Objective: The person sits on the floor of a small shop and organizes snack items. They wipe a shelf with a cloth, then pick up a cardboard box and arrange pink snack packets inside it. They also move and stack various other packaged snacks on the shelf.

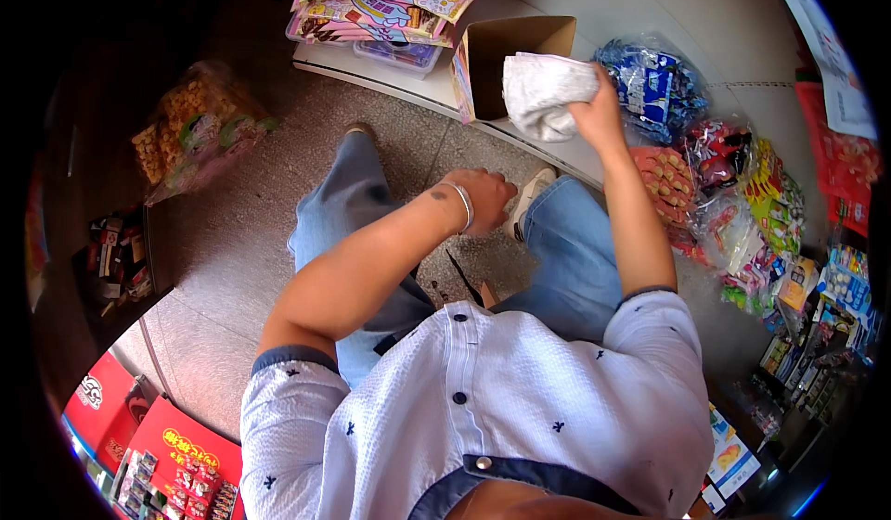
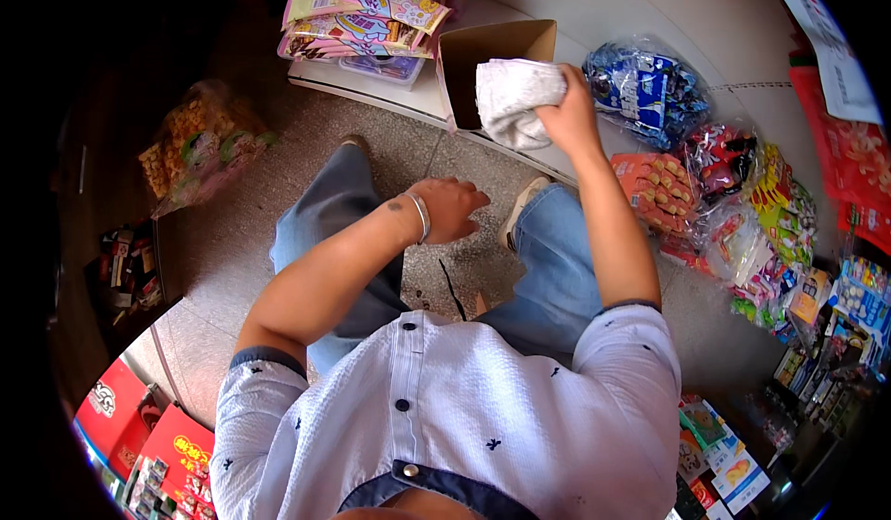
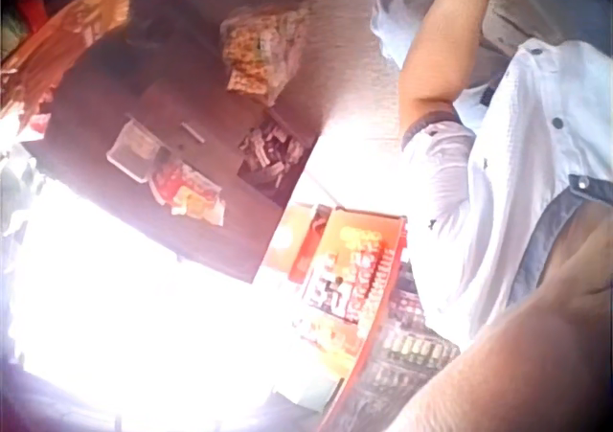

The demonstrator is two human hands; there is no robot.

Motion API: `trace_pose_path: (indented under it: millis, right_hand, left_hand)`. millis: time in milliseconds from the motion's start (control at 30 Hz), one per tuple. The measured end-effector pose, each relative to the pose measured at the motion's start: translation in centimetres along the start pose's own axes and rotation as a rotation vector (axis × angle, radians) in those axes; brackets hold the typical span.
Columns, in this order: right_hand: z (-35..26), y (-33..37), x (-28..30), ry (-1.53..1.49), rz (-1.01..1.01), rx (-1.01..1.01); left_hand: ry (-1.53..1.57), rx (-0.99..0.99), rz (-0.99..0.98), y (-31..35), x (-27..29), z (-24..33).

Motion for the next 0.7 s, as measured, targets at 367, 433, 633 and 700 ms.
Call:
trace_pose_path:
  millis: [367, 433, 633, 700]
  right_hand:
    - [2.4, 22.7, 2.1, -1.279, 0.49, -0.583]
    - [2.2, 21.9, 2.0, -1.343, 0.456, -0.562]
    - [1.1, 18.8, 5.1, -1.365, 0.592, -0.464]
    - [0.2, 18.8, 6.2, -1.391, 0.695, -0.371]
  left_hand:
    - [-0.434, 0.338, 0.422, -12.8, -2.1, -8.9]
    - [-0.493, 0.425, 0.367, -13.2, -3.4, -10.7]
    - [-0.472, 0.224, 0.393, -9.0, -3.7, -4.9]
    - [-0.227, 0.169, 0.503, -3.2, -1.8, -0.6]
Point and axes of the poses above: each hand's wrist, its own y-axis away from the middle knuckle, its own x-axis out of the back of the hand, z = x × y, the point moved 6 cm from there along -y, towards the middle knuckle, and after that the axes turned 1 degree about -z, right-handed, at the moved point
